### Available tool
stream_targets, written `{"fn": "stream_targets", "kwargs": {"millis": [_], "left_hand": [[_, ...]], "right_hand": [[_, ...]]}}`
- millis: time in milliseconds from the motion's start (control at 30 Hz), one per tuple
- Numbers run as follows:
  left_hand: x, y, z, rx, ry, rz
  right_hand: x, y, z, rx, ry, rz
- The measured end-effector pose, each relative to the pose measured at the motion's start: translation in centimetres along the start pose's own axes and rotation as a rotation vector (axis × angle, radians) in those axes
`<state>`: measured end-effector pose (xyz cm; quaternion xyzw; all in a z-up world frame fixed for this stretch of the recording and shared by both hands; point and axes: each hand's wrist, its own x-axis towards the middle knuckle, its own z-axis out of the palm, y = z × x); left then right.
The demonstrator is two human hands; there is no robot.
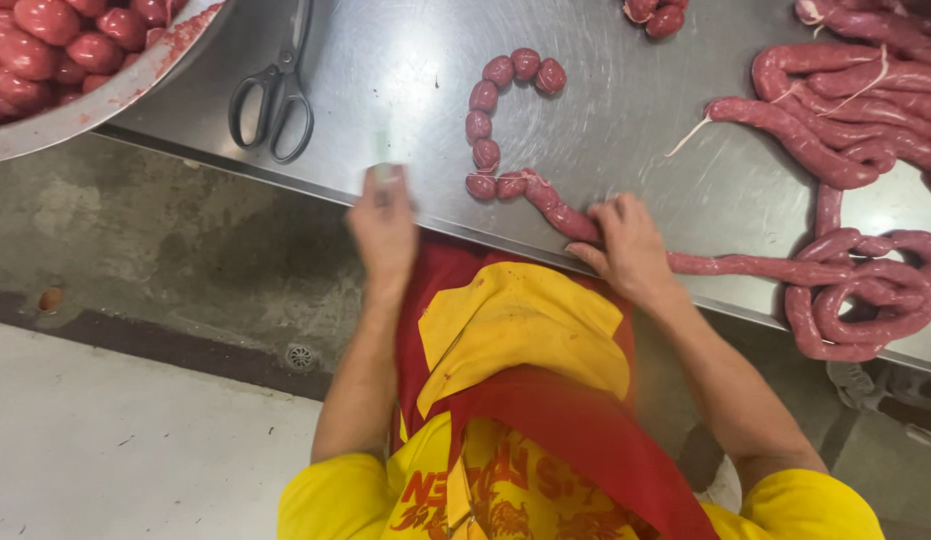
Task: The person ties long lengths of filled sausage casings into individual links using string, and cuts the segments with scissors.
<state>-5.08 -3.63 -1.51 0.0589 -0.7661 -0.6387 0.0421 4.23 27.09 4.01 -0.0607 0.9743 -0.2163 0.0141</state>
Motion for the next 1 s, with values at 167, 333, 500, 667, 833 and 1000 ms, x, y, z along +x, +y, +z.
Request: {"fn": "stream_targets", "kwargs": {"millis": [167, 333, 500, 667, 833, 1000], "left_hand": [[4.9, 2.3, 10.5, 0.511, -0.281, 0.04], [15.7, 3.3, 14.4, 0.593, -0.244, 0.325], [20.9, 2.5, 11.1, 0.558, -0.187, 0.465], [16.6, -4.0, 3.2, 0.741, -0.043, 0.192], [9.9, -2.9, 4.6, 0.707, 0.215, 0.486], [2.6, -0.7, 15.2, -0.121, -0.506, 0.508]], "right_hand": [[-0.1, -0.3, 0.7, 0.285, -0.334, 0.47], [3.9, -2.6, 1.6, 0.552, -0.254, 0.218], [8.1, -5.0, 4.4, 0.132, -0.012, 0.219], [8.7, -3.9, 6.9, -0.003, 0.065, 0.291], [10.0, -2.2, 8.2, -0.023, 0.177, 0.237], [10.2, -0.9, 7.8, -0.098, 0.292, 0.069]]}}
